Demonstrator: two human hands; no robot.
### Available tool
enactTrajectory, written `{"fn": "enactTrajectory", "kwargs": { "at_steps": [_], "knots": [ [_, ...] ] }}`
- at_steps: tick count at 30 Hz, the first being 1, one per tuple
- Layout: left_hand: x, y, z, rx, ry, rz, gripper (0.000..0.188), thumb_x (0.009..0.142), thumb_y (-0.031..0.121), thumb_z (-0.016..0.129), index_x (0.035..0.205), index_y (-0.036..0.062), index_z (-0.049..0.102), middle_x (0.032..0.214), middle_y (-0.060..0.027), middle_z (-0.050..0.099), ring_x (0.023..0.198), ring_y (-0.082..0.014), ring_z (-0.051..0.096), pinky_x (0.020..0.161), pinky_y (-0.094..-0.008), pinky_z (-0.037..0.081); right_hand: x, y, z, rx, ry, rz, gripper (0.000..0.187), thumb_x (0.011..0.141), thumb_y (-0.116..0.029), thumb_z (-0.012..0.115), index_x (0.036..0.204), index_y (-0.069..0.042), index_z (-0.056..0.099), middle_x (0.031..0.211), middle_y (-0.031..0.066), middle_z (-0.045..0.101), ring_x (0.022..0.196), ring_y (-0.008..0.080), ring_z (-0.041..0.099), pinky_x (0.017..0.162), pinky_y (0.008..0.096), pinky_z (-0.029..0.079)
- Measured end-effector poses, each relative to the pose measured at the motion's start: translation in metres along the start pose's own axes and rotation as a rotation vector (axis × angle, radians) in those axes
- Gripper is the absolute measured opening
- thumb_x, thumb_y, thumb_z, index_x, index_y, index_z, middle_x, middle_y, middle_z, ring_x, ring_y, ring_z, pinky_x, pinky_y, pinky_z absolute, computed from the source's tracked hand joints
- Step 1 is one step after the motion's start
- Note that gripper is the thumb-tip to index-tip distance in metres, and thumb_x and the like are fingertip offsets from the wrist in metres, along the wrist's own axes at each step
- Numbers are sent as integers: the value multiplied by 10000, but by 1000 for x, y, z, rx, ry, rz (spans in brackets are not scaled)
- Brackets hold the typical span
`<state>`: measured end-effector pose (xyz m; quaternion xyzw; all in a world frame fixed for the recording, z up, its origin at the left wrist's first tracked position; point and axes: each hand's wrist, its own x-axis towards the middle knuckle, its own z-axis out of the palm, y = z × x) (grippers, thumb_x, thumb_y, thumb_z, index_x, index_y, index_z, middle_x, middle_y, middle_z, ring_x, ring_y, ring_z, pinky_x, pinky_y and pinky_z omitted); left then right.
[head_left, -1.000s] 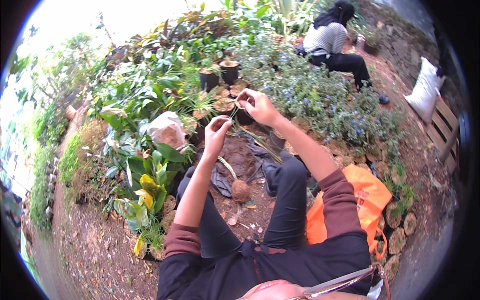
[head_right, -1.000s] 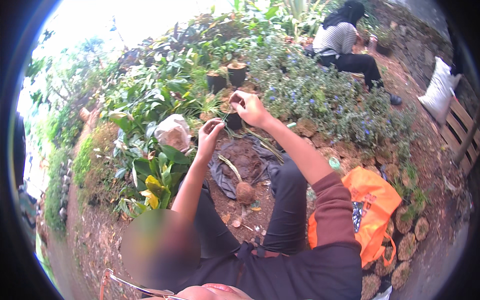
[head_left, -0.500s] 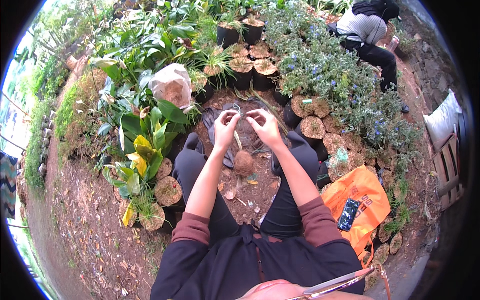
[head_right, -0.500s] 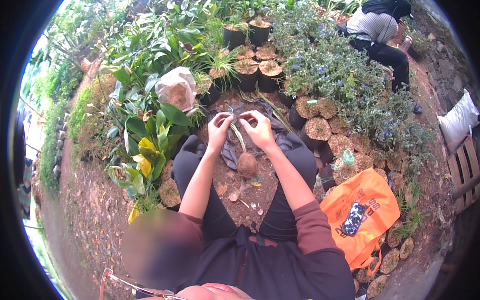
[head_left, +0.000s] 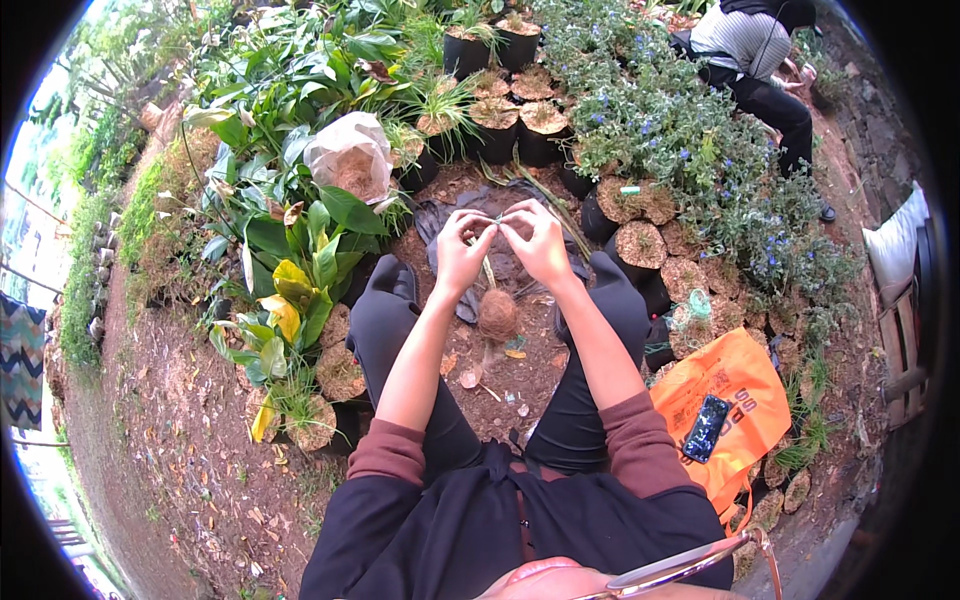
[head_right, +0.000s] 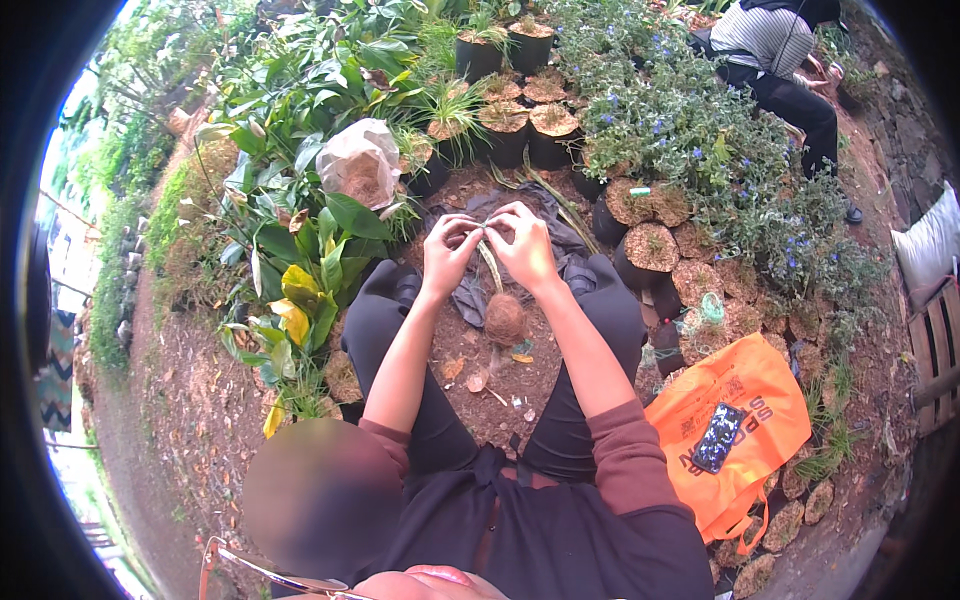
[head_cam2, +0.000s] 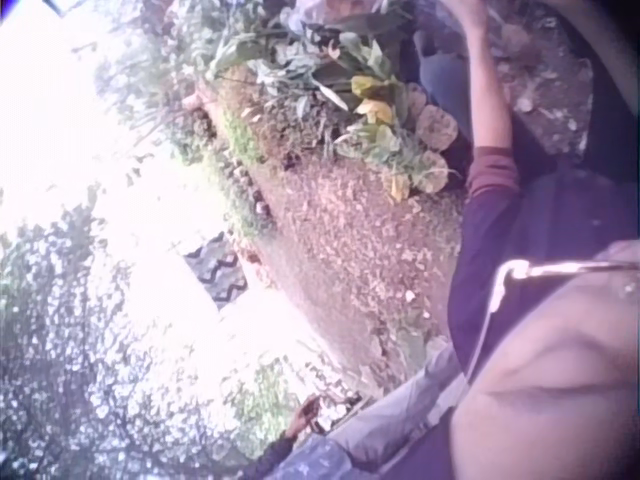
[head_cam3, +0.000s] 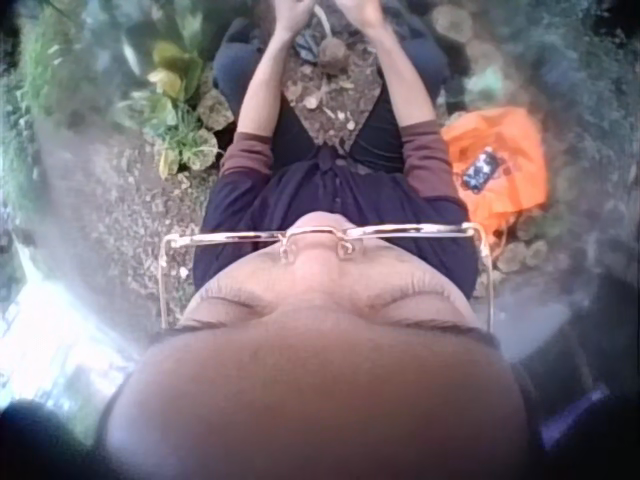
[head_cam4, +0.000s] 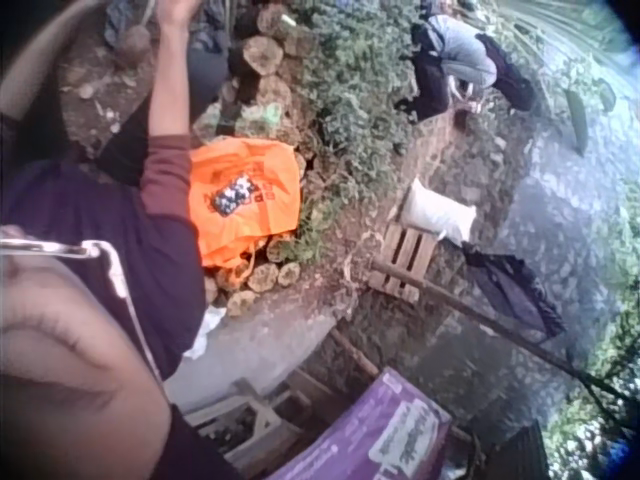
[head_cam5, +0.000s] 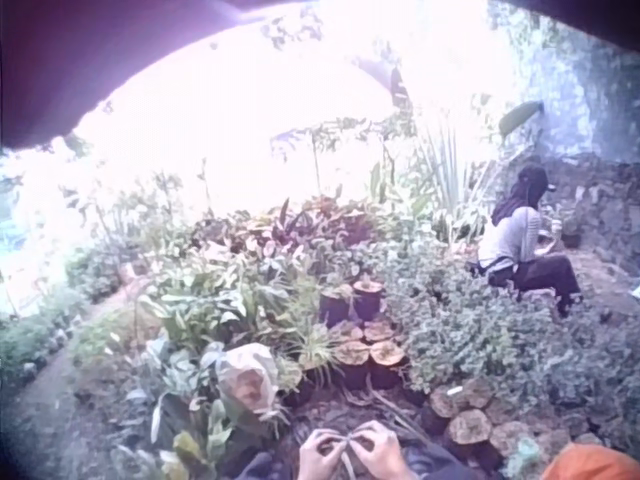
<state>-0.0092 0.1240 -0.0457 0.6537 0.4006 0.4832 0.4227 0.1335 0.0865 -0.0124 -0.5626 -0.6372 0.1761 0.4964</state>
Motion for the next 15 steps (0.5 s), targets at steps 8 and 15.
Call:
{"fn": "enactTrajectory", "kwargs": {
  "at_steps": [8, 15],
  "knots": [
    [0, 5, 3, 7, 70, 5, 141, 739, 119, 649, 834, 17, 629, 885, -55, 570, 812, -147, 570, 695, -253, 435, -1, 3, -2, -173, 21, -58, 122, 677, -146, 649, 742, -50, 612, 955, 69, 565, 813, 247, 573, 821, 375, 390],
    [4, -11, -2, -186, 124, -85, 123, 764, 97, 633, 854, 22, 601, 853, -15, 580, 768, -96, 555, 680, -226, 433, 2, 1, -12, -80, 71, 68, 145, 660, -113, 662, 762, -24, 608, 953, 60, 567, 718, 205, 590, 677, 322, 462]
  ]
}}
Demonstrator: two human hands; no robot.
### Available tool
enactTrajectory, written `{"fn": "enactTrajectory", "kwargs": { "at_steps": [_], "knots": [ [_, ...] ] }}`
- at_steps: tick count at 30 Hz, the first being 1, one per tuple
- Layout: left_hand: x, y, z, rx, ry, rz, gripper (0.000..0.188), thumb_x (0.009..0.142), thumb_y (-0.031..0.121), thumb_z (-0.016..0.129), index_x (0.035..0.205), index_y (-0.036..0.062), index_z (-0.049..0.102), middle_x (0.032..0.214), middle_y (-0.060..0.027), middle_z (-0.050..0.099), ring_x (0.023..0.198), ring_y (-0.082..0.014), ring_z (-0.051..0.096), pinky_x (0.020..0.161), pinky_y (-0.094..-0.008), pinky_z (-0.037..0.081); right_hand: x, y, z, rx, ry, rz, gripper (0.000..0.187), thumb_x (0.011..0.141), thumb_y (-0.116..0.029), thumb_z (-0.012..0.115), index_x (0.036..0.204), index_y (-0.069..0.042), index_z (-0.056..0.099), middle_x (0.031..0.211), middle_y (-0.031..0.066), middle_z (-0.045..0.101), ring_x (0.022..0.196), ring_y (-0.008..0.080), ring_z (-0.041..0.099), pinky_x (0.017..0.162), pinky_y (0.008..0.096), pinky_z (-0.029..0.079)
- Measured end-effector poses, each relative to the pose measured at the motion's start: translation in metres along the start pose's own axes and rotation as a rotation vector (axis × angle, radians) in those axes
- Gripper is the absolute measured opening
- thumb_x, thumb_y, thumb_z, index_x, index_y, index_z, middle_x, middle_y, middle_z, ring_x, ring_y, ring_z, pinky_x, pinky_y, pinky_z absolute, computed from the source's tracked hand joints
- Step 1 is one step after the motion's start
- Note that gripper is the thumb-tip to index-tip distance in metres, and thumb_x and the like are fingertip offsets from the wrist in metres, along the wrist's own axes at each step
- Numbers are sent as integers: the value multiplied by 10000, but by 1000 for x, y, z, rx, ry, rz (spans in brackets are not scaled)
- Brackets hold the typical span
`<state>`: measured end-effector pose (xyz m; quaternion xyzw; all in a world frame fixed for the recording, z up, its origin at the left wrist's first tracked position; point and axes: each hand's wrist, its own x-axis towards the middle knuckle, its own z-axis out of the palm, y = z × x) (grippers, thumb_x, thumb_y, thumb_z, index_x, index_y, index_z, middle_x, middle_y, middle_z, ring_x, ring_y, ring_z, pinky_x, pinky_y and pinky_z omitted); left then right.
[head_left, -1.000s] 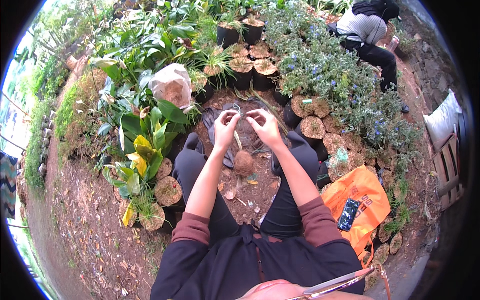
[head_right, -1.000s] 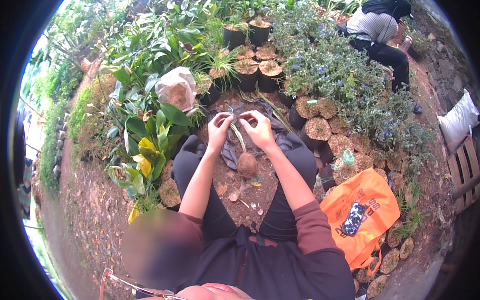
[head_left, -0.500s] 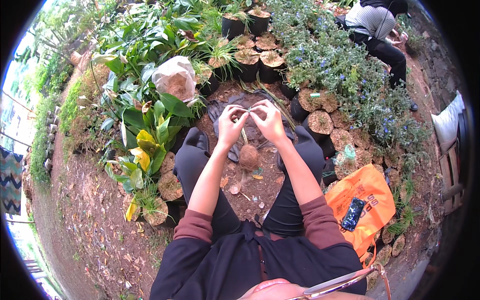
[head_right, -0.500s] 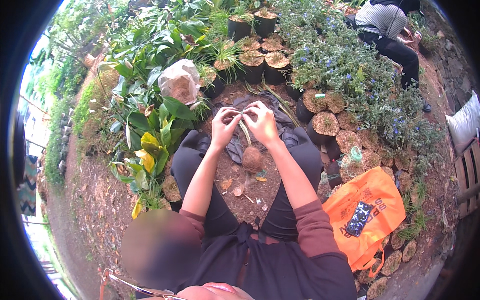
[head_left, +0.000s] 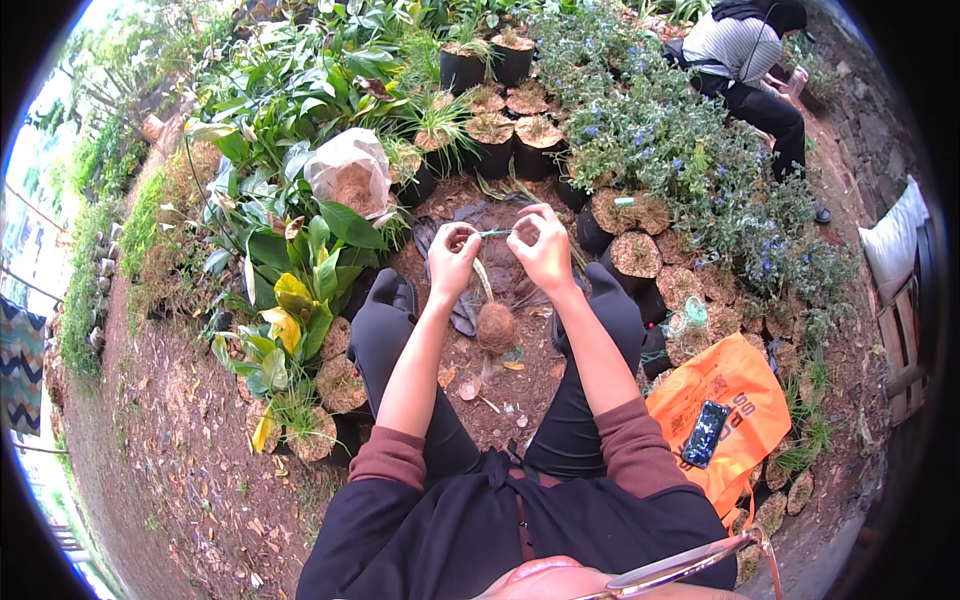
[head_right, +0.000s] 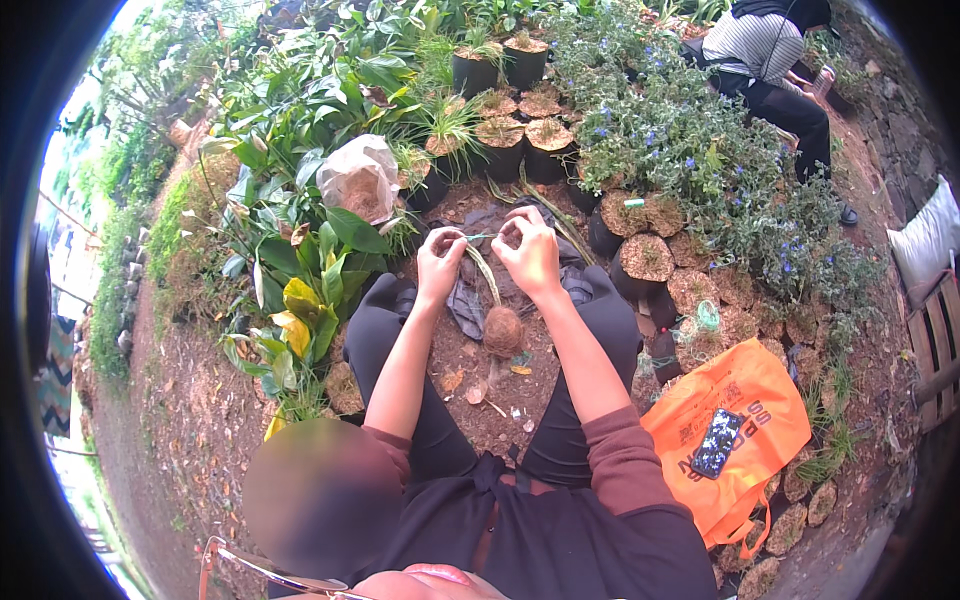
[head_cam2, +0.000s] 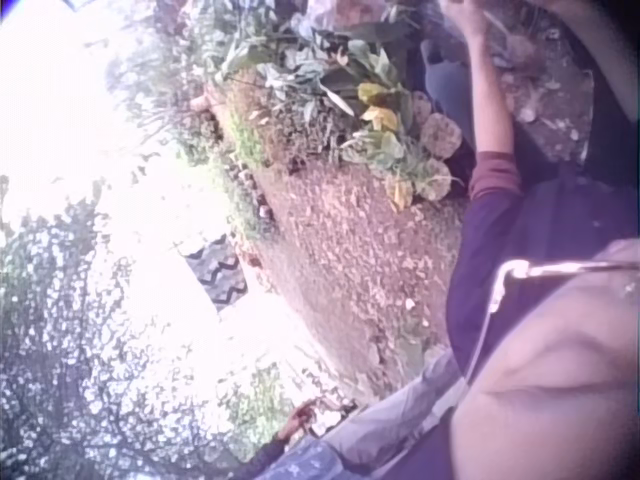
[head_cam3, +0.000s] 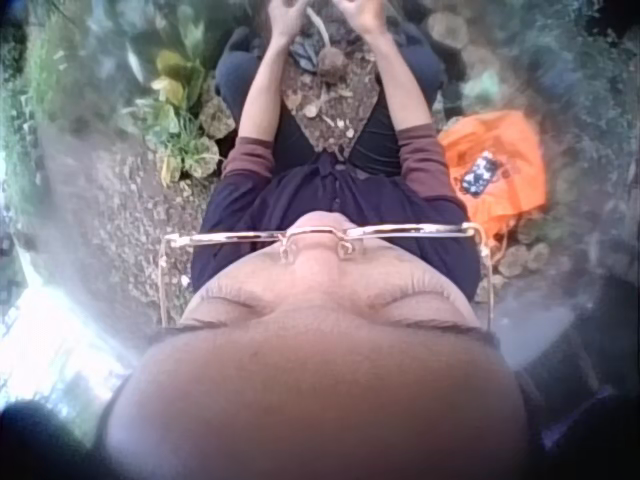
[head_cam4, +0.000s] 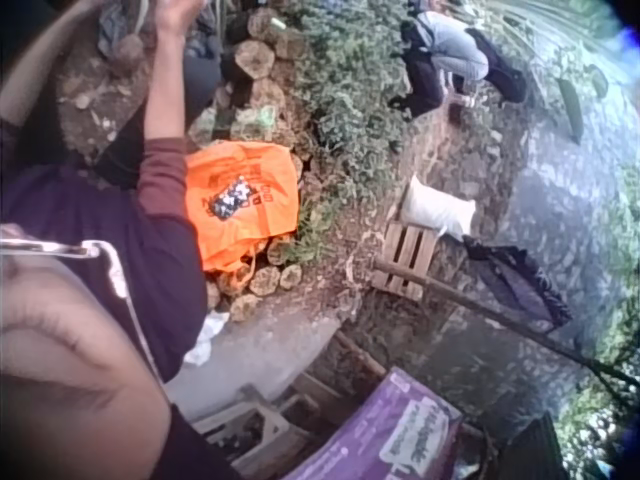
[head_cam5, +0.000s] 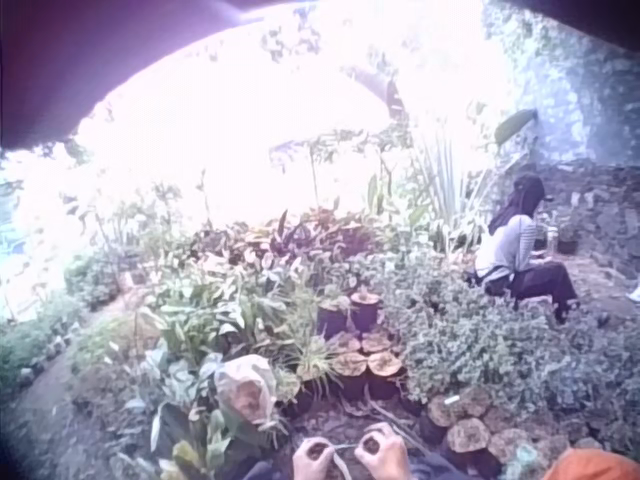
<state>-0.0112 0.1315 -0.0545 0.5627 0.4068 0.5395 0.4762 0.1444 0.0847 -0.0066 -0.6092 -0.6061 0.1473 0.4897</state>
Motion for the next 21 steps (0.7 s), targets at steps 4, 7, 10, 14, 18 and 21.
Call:
{"fn": "enactTrajectory", "kwargs": {
  "at_steps": [4, 7, 10, 14, 18, 21],
  "knots": [
    [4, -5, -2, -198, -57, -140, 110, 804, 98, 612, 888, 28, 601, 829, 10, 588, 767, -65, 536, 673, -201, 429, 2, 7, 4, 154, 114, 77, 103, 701, -65, 640, 781, -9, 605, 892, 59, 577, 657, 154, 581, 607, 278, 469],
    [4, -1, -4, -272, -64, -234, 110, 818, 102, 605, 907, 37, 609, 839, 15, 592, 772, -55, 533, 675, -196, 434, 9, 10, -1, 270, 205, 271, 59, 771, -58, 613, 803, -8, 604, 830, 55, 585, 637, 130, 569, 591, 264, 462],
    [1, 7, -3, -303, -80, -297, 138, 828, 137, 610, 932, 47, 615, 886, 7, 604, 809, -59, 548, 702, -207, 449, 8, 16, -5, 388, 86, 334, 119, 774, -101, 656, 838, -6, 623, 767, 43, 619, 670, 99, 566, 604, 255, 459],
    [-1, 12, -1, -313, -148, -318, 165, 821, 160, 628, 944, 50, 621, 896, 9, 610, 820, -56, 552, 708, -206, 448, -1, 25, 12, 504, -205, 284, 190, 768, -135, 680, 885, 10, 644, 846, 79, 656, 779, 119, 600, 738, 256, 470],
    [-4, 13, 2, -277, -222, -329, 174, 808, 160, 646, 943, 51, 630, 873, 21, 611, 791, -41, 541, 690, -191, 436, -1, 26, 22, 641, -168, 333, 195, 773, -108, 669, 918, 16, 631, 872, 77, 654, 783, 121, 601, 742, 252, 472],
    [-4, 4, -1, -191, -264, -305, 191, 829, 170, 620, 980, 52, 614, 926, -3, 617, 848, -62, 565, 736, -206, 445, 1, 28, 24, 679, -159, 346, 196, 766, -92, 671, 919, 20, 622, 866, 75, 653, 786, 120, 603, 742, 253, 474]
  ]
}}
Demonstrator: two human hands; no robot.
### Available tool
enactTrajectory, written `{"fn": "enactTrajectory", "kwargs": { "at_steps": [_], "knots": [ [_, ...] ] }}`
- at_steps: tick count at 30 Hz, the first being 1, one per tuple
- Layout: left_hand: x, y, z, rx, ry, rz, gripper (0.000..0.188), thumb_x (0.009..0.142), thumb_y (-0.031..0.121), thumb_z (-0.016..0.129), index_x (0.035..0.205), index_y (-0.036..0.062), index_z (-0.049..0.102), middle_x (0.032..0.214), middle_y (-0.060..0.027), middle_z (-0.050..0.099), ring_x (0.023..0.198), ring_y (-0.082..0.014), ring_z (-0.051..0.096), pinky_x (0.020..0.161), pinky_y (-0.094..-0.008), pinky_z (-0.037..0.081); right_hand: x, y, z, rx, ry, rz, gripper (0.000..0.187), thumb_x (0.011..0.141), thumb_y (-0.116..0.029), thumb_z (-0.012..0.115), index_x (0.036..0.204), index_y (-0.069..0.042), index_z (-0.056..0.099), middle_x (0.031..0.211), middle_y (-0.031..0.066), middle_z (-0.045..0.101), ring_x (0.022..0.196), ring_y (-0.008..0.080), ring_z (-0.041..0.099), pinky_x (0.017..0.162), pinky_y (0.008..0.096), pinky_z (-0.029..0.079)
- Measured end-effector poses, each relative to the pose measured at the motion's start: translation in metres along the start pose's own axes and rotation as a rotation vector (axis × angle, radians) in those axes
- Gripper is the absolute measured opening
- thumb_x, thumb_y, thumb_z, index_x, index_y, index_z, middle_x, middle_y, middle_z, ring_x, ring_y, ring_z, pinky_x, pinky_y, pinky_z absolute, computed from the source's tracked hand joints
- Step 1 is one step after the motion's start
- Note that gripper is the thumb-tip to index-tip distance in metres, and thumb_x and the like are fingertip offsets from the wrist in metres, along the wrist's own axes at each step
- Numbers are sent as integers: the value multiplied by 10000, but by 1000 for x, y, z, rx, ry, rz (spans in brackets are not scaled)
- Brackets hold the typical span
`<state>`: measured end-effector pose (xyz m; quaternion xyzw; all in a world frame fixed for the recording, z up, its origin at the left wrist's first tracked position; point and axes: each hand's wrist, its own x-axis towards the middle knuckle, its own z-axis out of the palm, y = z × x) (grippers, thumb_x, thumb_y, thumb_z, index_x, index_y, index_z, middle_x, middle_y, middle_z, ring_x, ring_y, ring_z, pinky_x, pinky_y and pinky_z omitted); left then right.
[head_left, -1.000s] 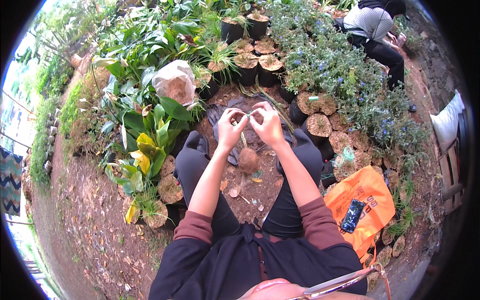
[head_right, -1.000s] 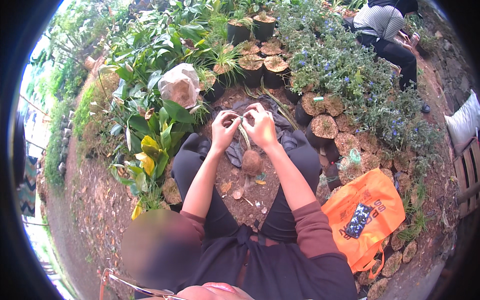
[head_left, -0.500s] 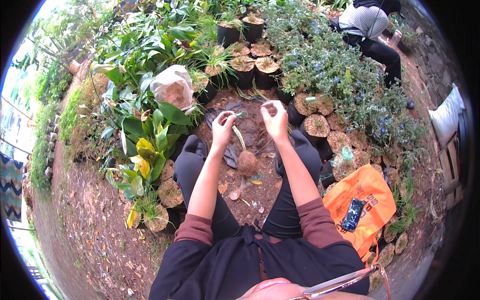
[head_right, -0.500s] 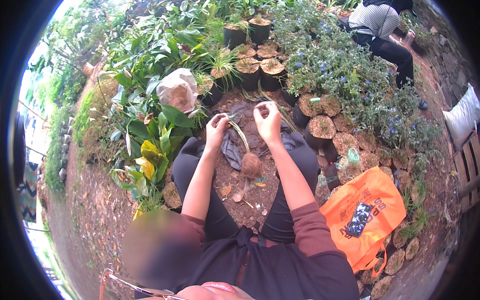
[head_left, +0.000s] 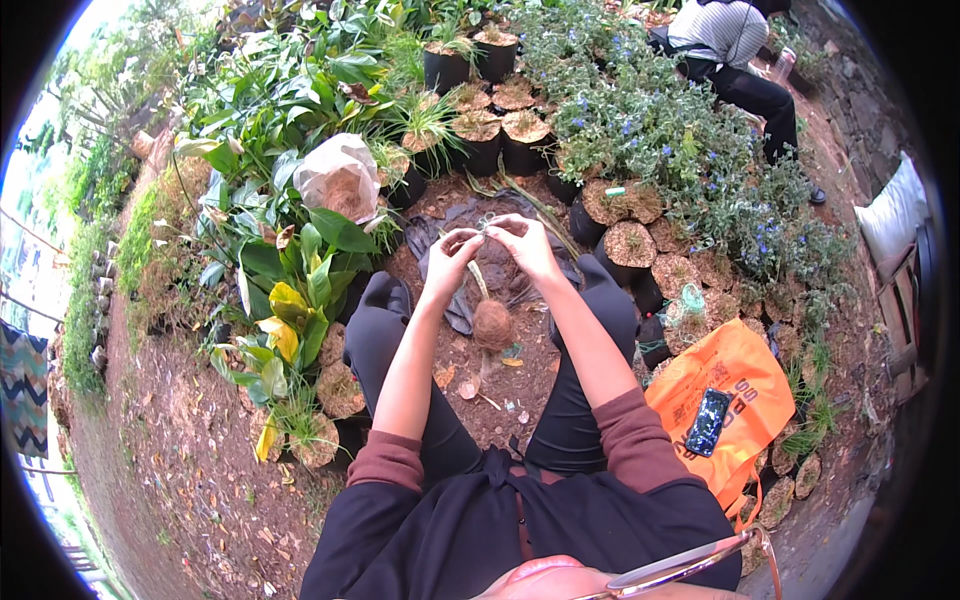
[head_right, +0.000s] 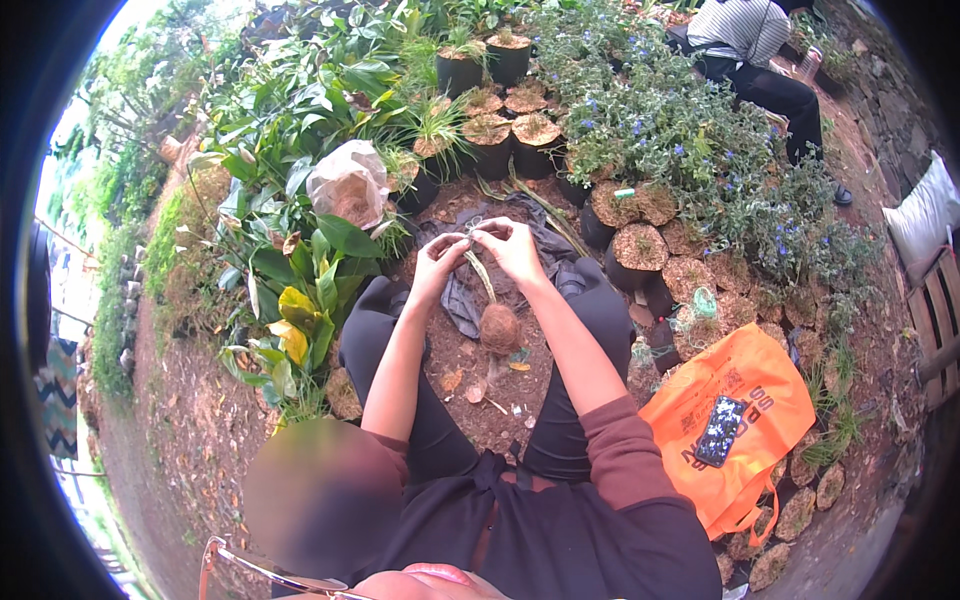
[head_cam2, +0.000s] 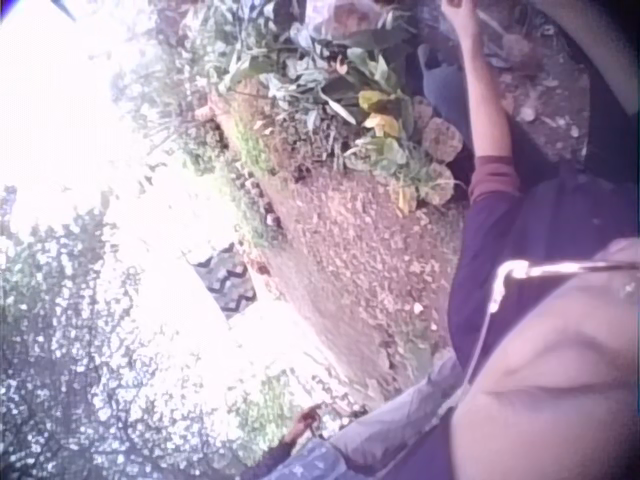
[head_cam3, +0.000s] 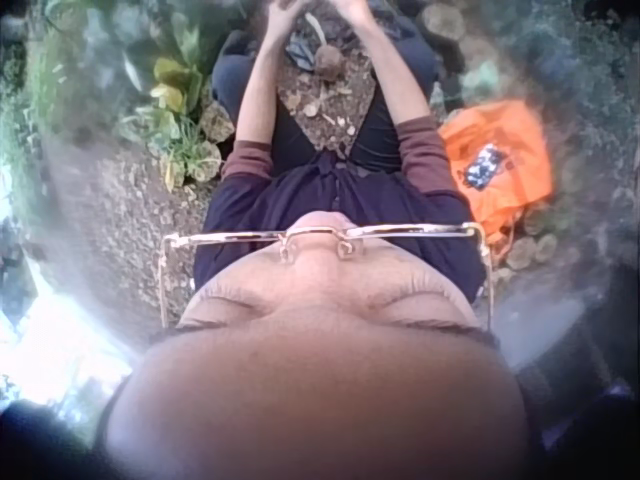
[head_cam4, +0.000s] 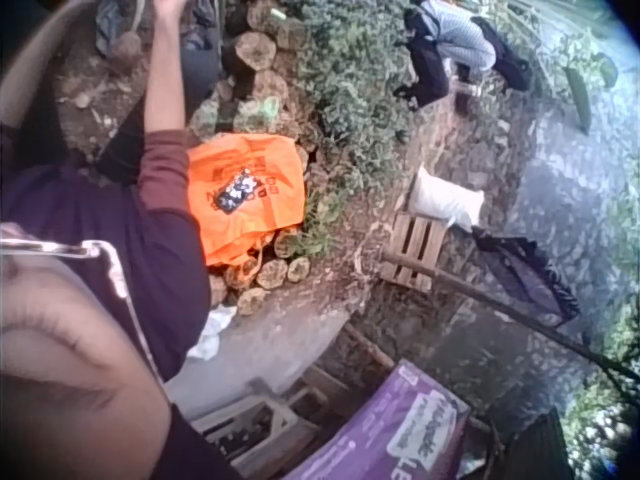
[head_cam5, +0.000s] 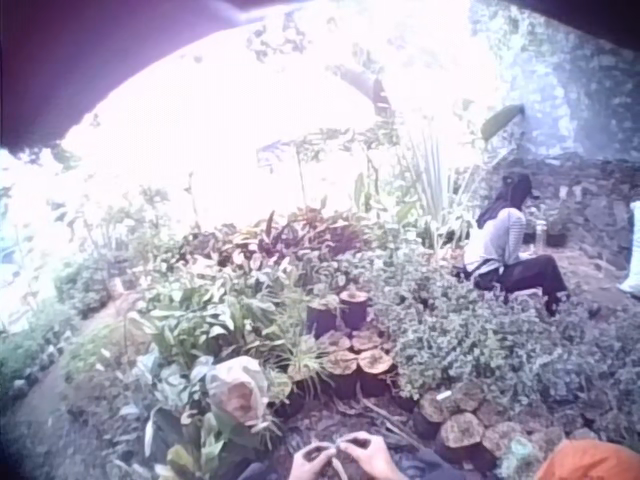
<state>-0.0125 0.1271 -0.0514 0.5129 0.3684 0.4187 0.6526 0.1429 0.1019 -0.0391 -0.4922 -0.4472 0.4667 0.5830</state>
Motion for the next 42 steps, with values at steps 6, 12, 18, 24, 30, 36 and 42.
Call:
{"fn": "enactTrajectory", "kwargs": {
  "at_steps": [6, 12, 18, 24, 30, 36, 42],
  "knots": [
    [-3, 12, 7, 50, 80, 59, 264, 797, 152, 659, 1010, 8, 600, 946, -41, 618, 863, -91, 565, 771, -222, 438, -1, -3, -1, -169, 32, -128, 186, 742, -73, 679, 886, 17, 603, 841, 78, 651, 776, 116, 614, 726, 254, 485],
    [-4, 14, 7, 273, 110, 228, 160, 770, 113, 676, 877, -5, 663, 1022, -68, 576, 954, -130, 549, 827, -257, 435, -11, -21, 0, -550, 12, -250, 151, 724, -115, 668, 820, 1, 656, 909, 68, 606, 855, 166, 594, 761, 283, 462],
    [-6, 13, 6, 525, 63, 372, 146, 814, 129, 619, 873, -4, 623, 1031, -63, 532, 948, -157, 544, 799, -275, 430, -14, -20, -1, -587, 29, -321, 156, 683, -141, 677, 757, -8, 643, 869, 108, 610, 835, 244, 607, 754, 329, 467],
    [-10, 12, 18, 659, 190, 496, 130, 839, 95, 547, 915, -11, 551, 1001, -106, 509, 899, -223, 544, 796, -309, 428, -14, -19, 0, -610, 107, -299, 139, 656, -121, 670, 726, -7, 629, 853, 102, 598, 794, 236, 602, 731, 321, 467],
    [3, -3, 18, 477, 311, 438, 136, 868, 94, 516, 977, 13, 519, 955, -96, 533, 844, -191, 549, 740, -294, 446, -8, -15, 0, -500, 256, -230, 116, 658, -81, 660, 722, -6, 599, 797, 82, 563, 748, 187, 581, 690, 300, 466],
    [5, -7, 18, 326, 230, 384, 144, 872, 76, 519, 1006, 25, 508, 905, -68, 547, 794, -137, 539, 696, -258, 442, -9, -31, -4, -432, 318, -229, 126, 683, -84, 667, 773, -17, 609, 983, 100, 529, 805, 212, 575, 727, 317, 467],
    [7, -16, 18, 311, 108, 416, 158, 867, 66, 522, 1015, 13, 504, 912, -68, 523, 829, -132, 530, 737, -255, 435, -16, -22, -3, -626, 74, -339, 159, 696, -133, 669, 818, -32, 650, 1019, 121, 559, 966, 282, 558, 845, 366, 441]
  ]
}}
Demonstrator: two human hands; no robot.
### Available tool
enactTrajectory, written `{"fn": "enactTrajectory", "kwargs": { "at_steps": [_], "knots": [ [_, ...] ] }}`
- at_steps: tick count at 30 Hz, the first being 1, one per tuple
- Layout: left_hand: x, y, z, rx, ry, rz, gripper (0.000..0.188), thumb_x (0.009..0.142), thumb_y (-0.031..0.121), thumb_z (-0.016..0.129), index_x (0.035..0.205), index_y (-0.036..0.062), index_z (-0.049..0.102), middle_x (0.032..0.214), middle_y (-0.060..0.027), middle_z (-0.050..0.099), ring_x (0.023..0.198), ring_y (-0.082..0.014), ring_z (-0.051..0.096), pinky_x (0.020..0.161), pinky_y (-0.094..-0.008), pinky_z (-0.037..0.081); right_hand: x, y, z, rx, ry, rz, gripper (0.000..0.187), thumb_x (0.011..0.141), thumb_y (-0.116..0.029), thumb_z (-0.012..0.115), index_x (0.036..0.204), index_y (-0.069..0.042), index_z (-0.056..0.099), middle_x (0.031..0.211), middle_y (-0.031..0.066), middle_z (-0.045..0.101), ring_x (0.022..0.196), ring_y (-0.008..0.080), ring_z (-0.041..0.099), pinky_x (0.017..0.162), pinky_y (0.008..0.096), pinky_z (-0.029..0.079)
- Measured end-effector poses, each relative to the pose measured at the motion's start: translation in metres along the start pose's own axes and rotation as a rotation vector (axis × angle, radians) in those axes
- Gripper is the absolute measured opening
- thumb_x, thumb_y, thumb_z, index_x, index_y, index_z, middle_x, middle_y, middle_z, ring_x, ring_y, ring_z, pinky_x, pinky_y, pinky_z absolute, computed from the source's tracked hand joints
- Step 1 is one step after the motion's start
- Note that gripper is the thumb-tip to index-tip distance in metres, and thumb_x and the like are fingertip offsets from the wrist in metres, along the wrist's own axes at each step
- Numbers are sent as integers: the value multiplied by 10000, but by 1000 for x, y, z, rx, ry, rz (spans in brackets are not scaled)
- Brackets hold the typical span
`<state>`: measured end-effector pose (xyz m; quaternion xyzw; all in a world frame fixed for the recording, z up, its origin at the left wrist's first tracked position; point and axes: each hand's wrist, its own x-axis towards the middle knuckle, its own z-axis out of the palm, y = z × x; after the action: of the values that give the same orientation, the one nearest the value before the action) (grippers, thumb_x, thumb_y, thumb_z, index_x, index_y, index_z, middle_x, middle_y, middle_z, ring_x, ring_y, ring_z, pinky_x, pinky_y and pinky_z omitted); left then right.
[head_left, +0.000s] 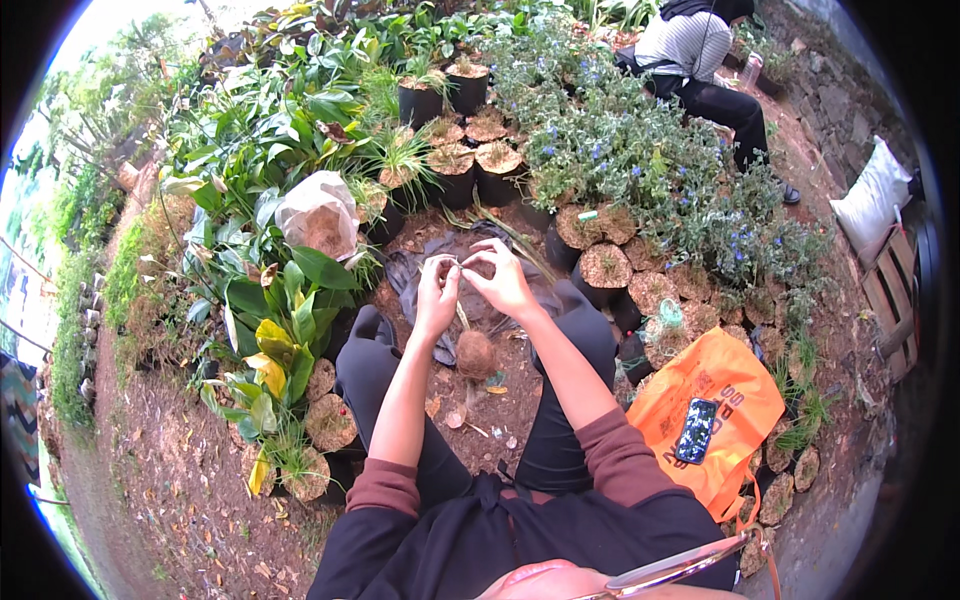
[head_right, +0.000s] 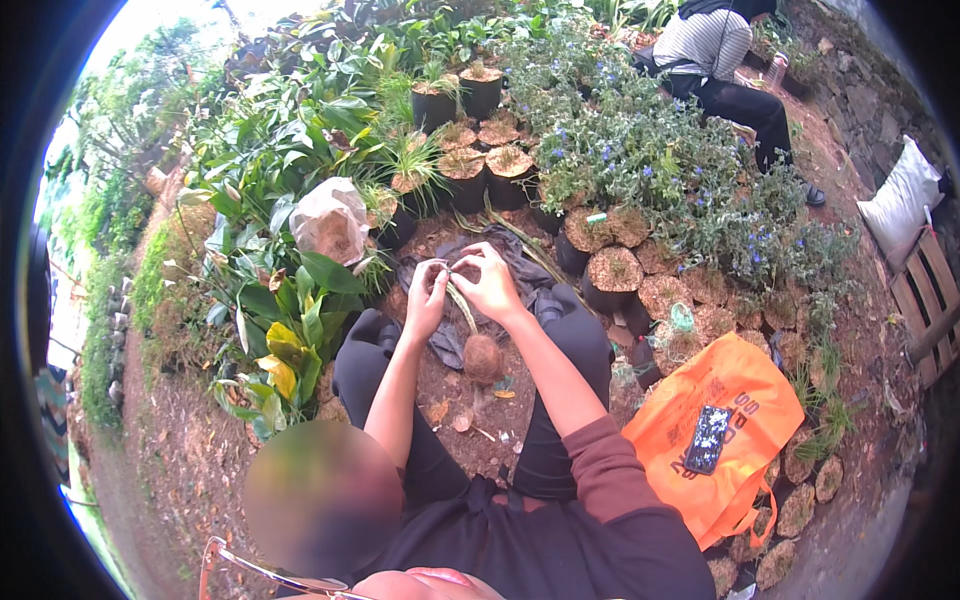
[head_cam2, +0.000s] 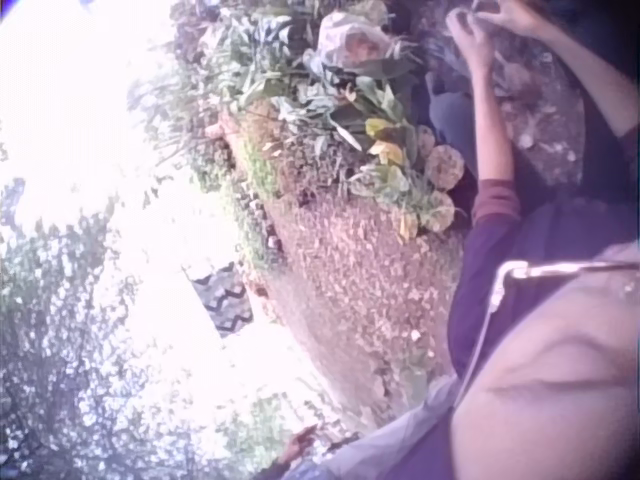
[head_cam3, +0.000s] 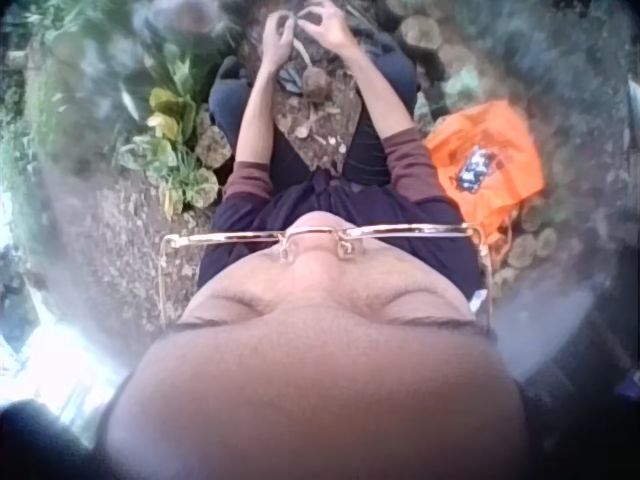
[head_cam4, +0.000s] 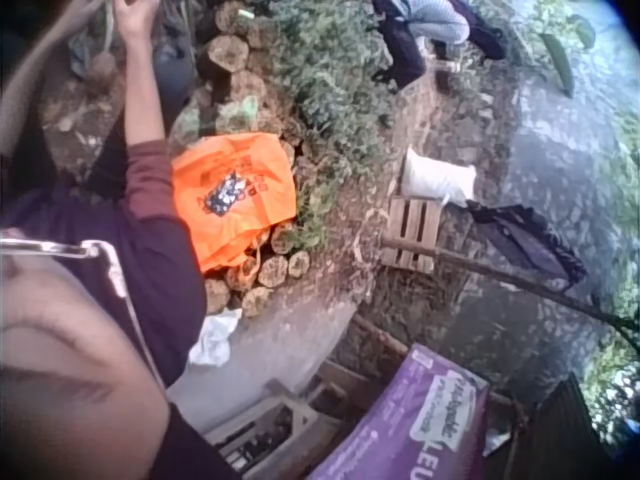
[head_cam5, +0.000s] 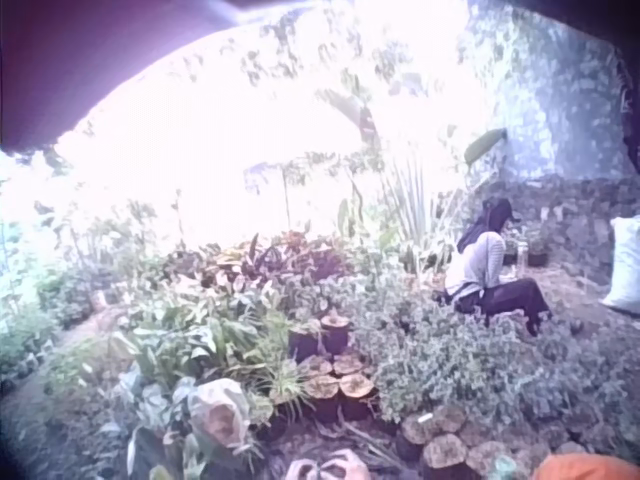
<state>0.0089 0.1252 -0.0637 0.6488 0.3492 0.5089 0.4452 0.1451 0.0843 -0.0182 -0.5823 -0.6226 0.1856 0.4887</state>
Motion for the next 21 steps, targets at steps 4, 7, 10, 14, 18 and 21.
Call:
{"fn": "enactTrajectory", "kwargs": {
  "at_steps": [4, 7, 10, 14, 18, 21],
  "knots": [
    [0, 2, 0, -77, -25, -25, 172, 863, 86, 543, 1012, 4, 514, 928, -61, 523, 849, -125, 524, 763, -257, 429, 2, 1, 1, 40, -5, 40, 149, 700, -136, 676, 802, -31, 648, 981, 109, 577, 957, 263, 562, 839, 350, 434],
    [0, 1, -5, -46, -61, -33, 181, 881, 118, 538, 1026, 11, 525, 964, -39, 530, 886, -107, 510, 795, -246, 416, 3, 2, 1, 58, -22, 60, 138, 710, -129, 673, 806, -33, 645, 969, 93, 583, 940, 232, 566, 818, 335, 438],
    [1, 1, -11, -175, -118, -199, 210, 899, 163, 525, 1056, 24, 537, 1010, -30, 540, 914, -88, 504, 804, -243, 420, 4, 5, 2, 155, -48, 125, 126, 725, -106, 662, 813, -20, 636, 970, 74, 587, 897, 189, 578, 774, 306, 452],
    [2, 15, -15, -404, -109, -416, 287, 912, 230, 508, 1118, 31, 534, 1079, -38, 552, 1004, -110, 518, 822, -266, 447, 5, 14, 1, 267, 74, 216, 93, 754, -41, 618, 837, 2, 608, 817, 75, 617, 737, 150, 605, 689, 275, 475],
    [4, 9, -21, -347, -83, -363, 282, 911, 224, 512, 1116, 31, 524, 1064, -35, 557, 975, -105, 513, 806, -252, 434, 11, 15, -2, 364, 119, 273, 89, 780, -50, 616, 848, 1, 590, 821, 70, 633, 736, 138, 599, 685, 273, 469],
    [1, 5, -19, -292, -74, -316, 245, 908, 196, 514, 1093, 35, 523, 1035, -35, 558, 927, -93, 510, 790, -238, 420, 9, 9, -2, 258, 183, 211, 97, 759, -53, 641, 824, 2, 595, 838, 73, 614, 733, 160, 590, 683, 282, 466]
  ]
}}
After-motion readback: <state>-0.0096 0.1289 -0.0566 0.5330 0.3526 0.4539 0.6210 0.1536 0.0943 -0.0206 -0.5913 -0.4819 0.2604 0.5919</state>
